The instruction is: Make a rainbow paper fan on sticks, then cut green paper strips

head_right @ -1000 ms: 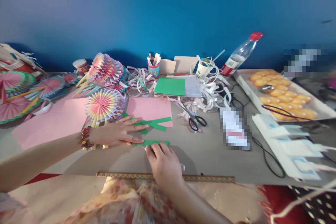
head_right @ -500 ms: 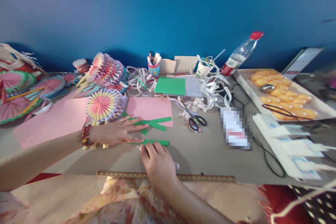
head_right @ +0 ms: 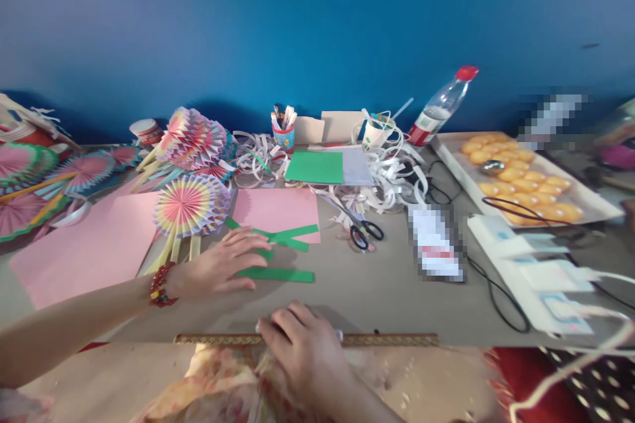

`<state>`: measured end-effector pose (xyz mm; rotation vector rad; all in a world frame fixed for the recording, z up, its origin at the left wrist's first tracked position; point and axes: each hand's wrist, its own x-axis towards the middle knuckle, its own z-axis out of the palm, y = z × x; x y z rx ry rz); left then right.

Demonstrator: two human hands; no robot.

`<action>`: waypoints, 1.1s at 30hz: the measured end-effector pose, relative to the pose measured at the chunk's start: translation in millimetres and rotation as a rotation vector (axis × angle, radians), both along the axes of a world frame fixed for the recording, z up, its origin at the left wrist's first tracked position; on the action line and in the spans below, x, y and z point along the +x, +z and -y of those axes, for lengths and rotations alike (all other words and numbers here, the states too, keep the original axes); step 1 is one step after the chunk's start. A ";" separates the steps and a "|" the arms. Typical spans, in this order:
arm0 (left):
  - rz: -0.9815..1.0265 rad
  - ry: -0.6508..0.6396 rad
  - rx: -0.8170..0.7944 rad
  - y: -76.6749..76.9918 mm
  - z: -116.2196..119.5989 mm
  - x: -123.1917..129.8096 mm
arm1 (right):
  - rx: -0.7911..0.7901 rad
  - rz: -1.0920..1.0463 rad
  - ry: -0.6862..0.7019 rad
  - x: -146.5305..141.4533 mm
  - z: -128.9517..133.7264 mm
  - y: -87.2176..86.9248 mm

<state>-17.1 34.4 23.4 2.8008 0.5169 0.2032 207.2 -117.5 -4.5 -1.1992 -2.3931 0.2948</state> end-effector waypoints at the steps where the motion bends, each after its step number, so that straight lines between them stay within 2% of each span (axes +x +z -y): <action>1: -0.005 0.034 0.021 0.0 3.5 3.8 | 0.005 -0.016 -0.011 6.4 1.7 1.6; 5: -0.088 0.097 0.092 0.3 11.9 16.9 | 0.026 -0.068 -0.057 24.6 3.6 6.2; 15: -0.058 0.046 0.150 -3.8 7.6 22.9 | 0.005 -0.111 -0.062 41.8 2.3 6.7; 23: 0.028 0.130 0.000 3.7 8.0 27.3 | 0.002 -0.108 -0.077 45.8 1.9 5.9; 27: 0.072 0.137 -0.043 9.1 -3.5 26.8 | 0.022 -0.119 -0.095 46.1 2.5 4.1; 31: 0.077 0.250 0.105 18.3 -21.9 27.2 | 0.032 -0.153 -0.106 45.3 3.1 4.0; 33: 0.052 0.267 0.196 20.5 -22.7 29.0 | 0.026 -0.167 -0.109 45.6 3.4 5.1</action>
